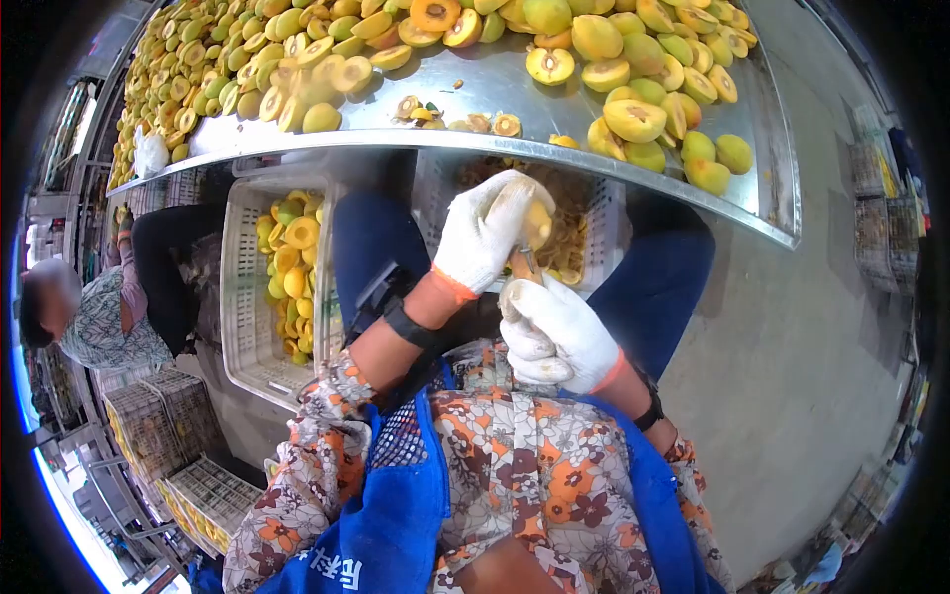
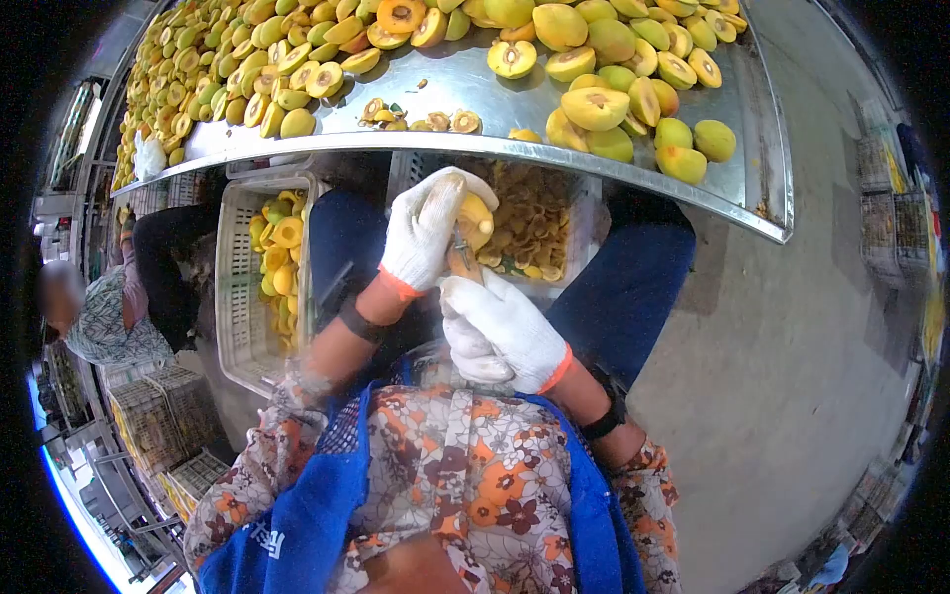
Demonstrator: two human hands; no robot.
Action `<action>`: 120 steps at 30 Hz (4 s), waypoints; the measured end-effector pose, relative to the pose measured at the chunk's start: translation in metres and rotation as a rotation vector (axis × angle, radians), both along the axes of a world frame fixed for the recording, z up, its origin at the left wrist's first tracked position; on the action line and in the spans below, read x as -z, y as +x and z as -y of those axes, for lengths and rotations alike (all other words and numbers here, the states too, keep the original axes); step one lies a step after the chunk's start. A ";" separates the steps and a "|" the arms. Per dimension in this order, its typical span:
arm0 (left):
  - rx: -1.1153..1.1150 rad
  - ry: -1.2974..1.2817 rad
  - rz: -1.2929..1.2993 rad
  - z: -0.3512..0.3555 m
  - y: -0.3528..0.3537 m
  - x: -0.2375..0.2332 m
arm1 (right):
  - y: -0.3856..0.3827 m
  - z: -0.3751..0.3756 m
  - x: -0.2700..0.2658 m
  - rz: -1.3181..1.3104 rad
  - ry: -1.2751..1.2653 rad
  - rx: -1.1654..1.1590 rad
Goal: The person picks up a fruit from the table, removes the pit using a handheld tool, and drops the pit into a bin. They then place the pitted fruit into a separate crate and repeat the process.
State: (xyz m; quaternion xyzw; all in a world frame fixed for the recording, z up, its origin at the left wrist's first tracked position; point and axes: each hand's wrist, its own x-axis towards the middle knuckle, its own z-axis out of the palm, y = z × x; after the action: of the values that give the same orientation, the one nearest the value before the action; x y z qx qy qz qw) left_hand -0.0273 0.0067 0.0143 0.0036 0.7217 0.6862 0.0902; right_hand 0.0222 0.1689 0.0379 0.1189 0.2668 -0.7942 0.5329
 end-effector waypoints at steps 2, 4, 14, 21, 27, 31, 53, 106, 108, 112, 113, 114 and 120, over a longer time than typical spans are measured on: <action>-0.032 -0.027 -0.072 0.000 -0.002 0.001 | -0.003 -0.001 0.002 0.027 -0.036 -0.001; 0.025 0.161 0.016 0.006 -0.005 0.008 | -0.003 -0.003 0.005 0.061 -0.064 0.002; -0.260 0.839 0.175 -0.007 0.004 0.011 | -0.015 0.001 0.011 0.027 -0.284 -0.075; -0.104 0.848 0.221 0.005 0.005 0.006 | -0.014 0.002 0.013 0.072 -0.374 -0.117; -0.590 0.554 0.056 0.092 0.006 0.020 | -0.013 -0.013 0.012 -0.121 -0.122 -0.054; -0.727 -0.710 -0.139 0.227 0.032 0.014 | -0.009 -0.028 0.031 -0.144 0.263 -0.017; 0.114 -0.702 -0.727 -0.031 -0.093 -0.017 | -0.004 -0.049 0.029 -0.569 0.702 0.060; 0.124 -0.381 -0.073 0.005 0.005 -0.029 | 0.015 -0.005 0.003 -0.346 0.437 0.004; 0.148 -0.354 -0.010 0.010 -0.001 -0.032 | 0.011 -0.010 0.006 -0.396 0.483 -0.050; -0.082 0.010 -0.017 0.001 0.009 -0.021 | 0.008 -0.005 0.018 -1.169 0.916 0.028; -0.168 0.088 -0.038 -0.004 0.011 -0.021 | 0.007 -0.003 0.013 -1.292 0.994 0.091; -0.198 0.115 -0.056 -0.008 0.012 -0.019 | 0.009 -0.001 0.013 -1.292 1.011 0.110; -0.280 0.189 -0.106 -0.011 0.019 -0.012 | 0.011 0.002 0.018 -1.385 1.074 0.114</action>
State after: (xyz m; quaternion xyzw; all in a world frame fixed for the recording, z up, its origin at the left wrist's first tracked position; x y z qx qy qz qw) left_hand -0.0087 0.0173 0.0268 -0.0524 0.6511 0.7559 -0.0451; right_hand 0.0331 0.1669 0.0203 -0.1417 0.8616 -0.4803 0.0827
